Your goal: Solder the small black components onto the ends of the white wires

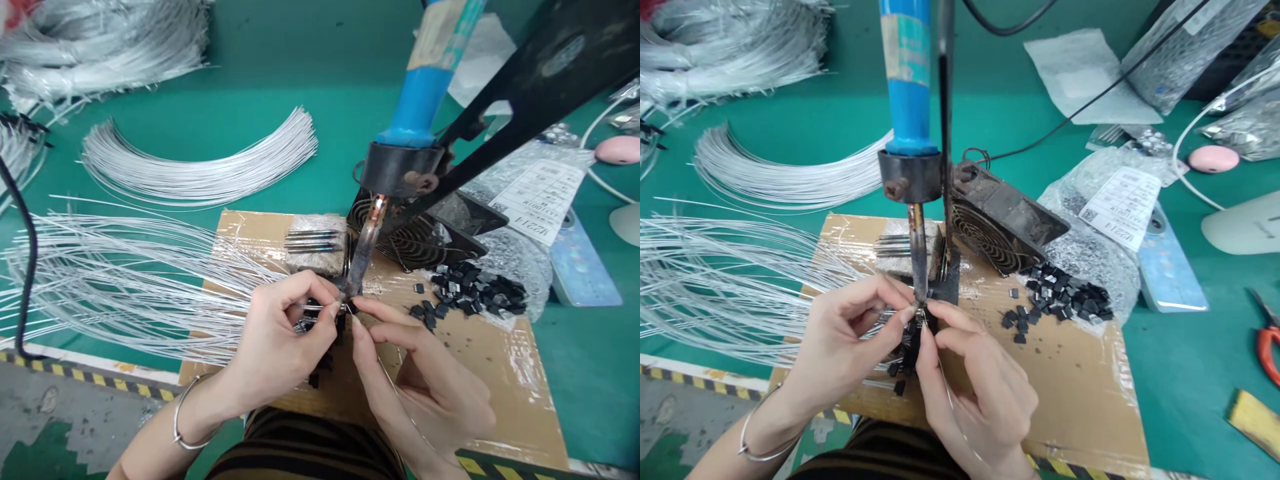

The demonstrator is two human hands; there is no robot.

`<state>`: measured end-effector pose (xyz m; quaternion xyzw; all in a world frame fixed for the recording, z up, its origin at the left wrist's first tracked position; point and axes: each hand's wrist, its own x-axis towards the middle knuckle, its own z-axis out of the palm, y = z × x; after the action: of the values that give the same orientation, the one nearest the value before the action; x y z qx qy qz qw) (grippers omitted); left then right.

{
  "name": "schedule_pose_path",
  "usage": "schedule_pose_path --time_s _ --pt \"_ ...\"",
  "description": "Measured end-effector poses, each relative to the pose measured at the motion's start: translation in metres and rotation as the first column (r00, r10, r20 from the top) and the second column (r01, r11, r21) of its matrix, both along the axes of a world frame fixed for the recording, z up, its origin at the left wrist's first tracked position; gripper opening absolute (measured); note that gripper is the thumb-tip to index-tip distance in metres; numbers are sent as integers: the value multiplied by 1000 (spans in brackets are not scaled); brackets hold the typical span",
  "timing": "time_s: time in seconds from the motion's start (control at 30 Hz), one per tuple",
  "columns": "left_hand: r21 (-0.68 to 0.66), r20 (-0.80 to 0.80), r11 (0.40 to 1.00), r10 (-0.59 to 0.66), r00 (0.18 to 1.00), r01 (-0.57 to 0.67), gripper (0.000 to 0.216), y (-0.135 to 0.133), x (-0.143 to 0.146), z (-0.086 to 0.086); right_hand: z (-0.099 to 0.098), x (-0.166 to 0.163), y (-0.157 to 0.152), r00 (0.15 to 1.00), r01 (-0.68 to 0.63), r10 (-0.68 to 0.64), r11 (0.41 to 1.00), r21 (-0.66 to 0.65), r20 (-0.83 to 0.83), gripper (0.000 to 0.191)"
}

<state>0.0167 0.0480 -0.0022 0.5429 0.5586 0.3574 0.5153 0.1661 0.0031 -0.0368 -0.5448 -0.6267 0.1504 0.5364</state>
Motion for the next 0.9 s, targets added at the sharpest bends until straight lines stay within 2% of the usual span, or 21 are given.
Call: schedule_pose_path --time_s 0.33,0.57,0.8,0.9 --pt "7 4 1000 -8 1000 8 11 0 0 -1 4 -1 2 999 18 -18 1000 -5 47 18" --pt "17 11 1000 3 1000 -4 11 0 1 -2 0 0 2 1000 -8 8 1000 11 0 23" --pt "0 3 1000 -5 1000 5 11 0 0 -1 1 -1 1 999 2 -2 1000 -6 39 21" --pt "-4 4 1000 -8 1000 8 10 0 0 -1 -1 0 1 1000 -3 3 1000 -12 -5 23"
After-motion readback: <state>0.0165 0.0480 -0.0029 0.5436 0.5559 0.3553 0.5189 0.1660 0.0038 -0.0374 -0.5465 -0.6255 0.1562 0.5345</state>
